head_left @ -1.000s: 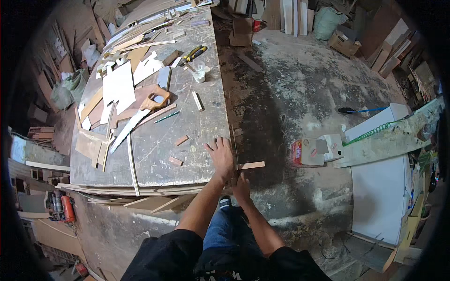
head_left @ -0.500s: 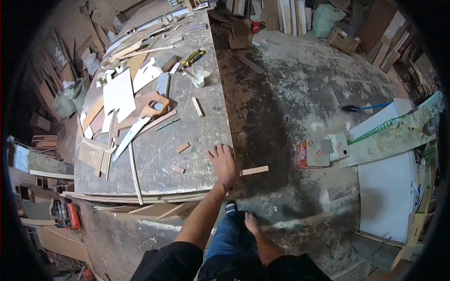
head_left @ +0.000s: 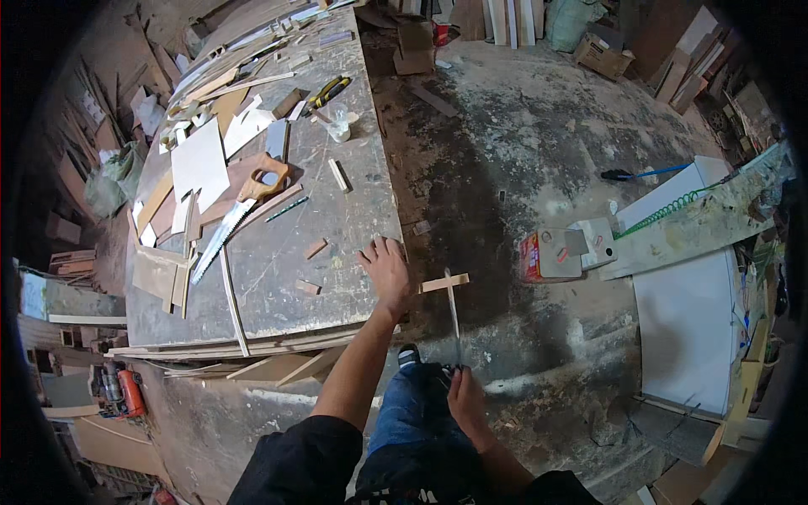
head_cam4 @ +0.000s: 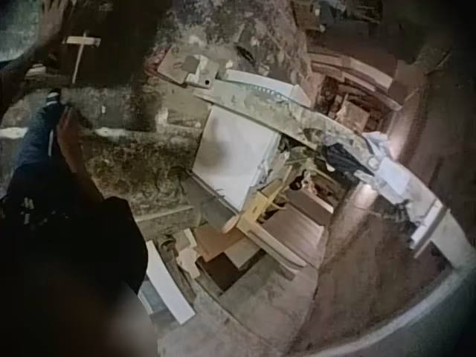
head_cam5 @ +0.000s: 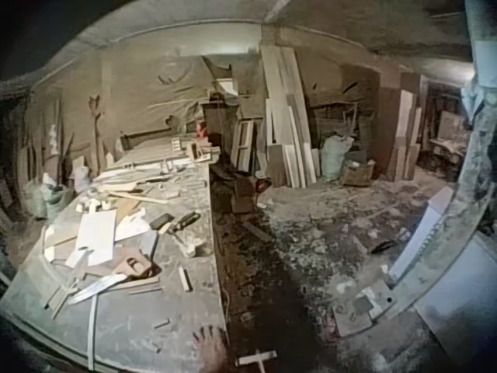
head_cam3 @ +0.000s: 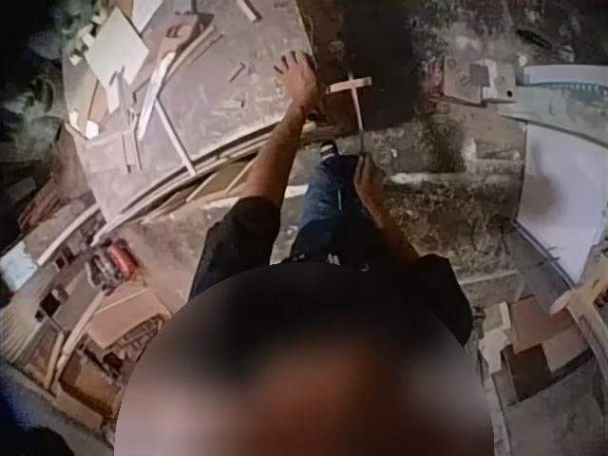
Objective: Cutting a small piece of wood with a hand saw and then smoothing it with a file.
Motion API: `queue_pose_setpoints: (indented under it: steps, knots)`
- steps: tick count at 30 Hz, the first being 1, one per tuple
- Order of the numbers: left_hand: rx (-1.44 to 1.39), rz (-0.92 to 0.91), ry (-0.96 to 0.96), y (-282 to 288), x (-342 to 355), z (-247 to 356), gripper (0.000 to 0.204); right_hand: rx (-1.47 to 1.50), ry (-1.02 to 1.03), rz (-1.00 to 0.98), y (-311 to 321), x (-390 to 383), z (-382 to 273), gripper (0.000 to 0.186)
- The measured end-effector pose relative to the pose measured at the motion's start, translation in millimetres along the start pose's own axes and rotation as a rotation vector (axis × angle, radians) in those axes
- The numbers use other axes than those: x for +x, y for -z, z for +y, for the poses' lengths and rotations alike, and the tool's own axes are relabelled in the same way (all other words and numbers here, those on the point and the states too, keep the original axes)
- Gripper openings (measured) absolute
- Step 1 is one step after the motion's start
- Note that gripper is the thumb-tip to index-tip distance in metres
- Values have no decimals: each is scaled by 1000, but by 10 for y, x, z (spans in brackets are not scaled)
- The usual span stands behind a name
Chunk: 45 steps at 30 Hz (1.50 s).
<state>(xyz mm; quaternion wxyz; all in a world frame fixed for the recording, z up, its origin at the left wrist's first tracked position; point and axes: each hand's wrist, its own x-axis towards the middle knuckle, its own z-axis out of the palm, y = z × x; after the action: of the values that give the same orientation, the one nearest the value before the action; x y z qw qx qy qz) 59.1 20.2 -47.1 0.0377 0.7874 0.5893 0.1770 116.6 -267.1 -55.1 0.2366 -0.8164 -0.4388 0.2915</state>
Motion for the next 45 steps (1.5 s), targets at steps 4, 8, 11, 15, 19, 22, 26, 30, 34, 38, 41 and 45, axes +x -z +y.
queue_pose_setpoints:
  steps: [4, 8, 11, 15, 19, 22, 26, 30, 34, 38, 41, 45]
  knots:
    - [-33, 101, -9, -96, -9, -25, 31, 85, -1, -105, 493, 276, -724, 31]
    - [-47, 116, 4, -144, -12, -54, 30, -142, 131, -301, 796, 484, -1005, 70]
    - [-1, 129, -15, -133, -19, -49, 23, -87, 258, -276, 863, 535, -1052, 73]
    - [18, 136, -14, -96, -18, -23, 19, -110, 252, -316, 841, 550, -1078, 67]
    - [16, -15, 54, -51, 0, -9, 22, -193, 311, -298, 804, 571, -1183, 63]
    - [-6, -68, 31, -27, 4, 1, 23, -322, 392, -275, 762, 629, -1304, 61]
    - [7, -20, 37, -27, 21, 12, 23, -393, 238, -462, 646, 945, -1364, 60]
    - [20, -67, 54, -29, 48, 20, 22, -242, 188, -352, 413, 1592, -1269, 52]
    - [-15, 1, 57, 0, 52, 30, 18, -386, 346, -243, 309, 1564, -1284, 51]
    - [-14, -79, 84, 33, 68, 32, 18, -365, 289, -200, 588, 999, -1423, 58]
    - [11, -95, 75, 39, 60, 39, 20, -415, 201, -385, 738, 705, -1468, 63]
    - [92, -93, 61, 21, 46, 44, 23, -331, 291, -267, 498, 1025, -1477, 63]
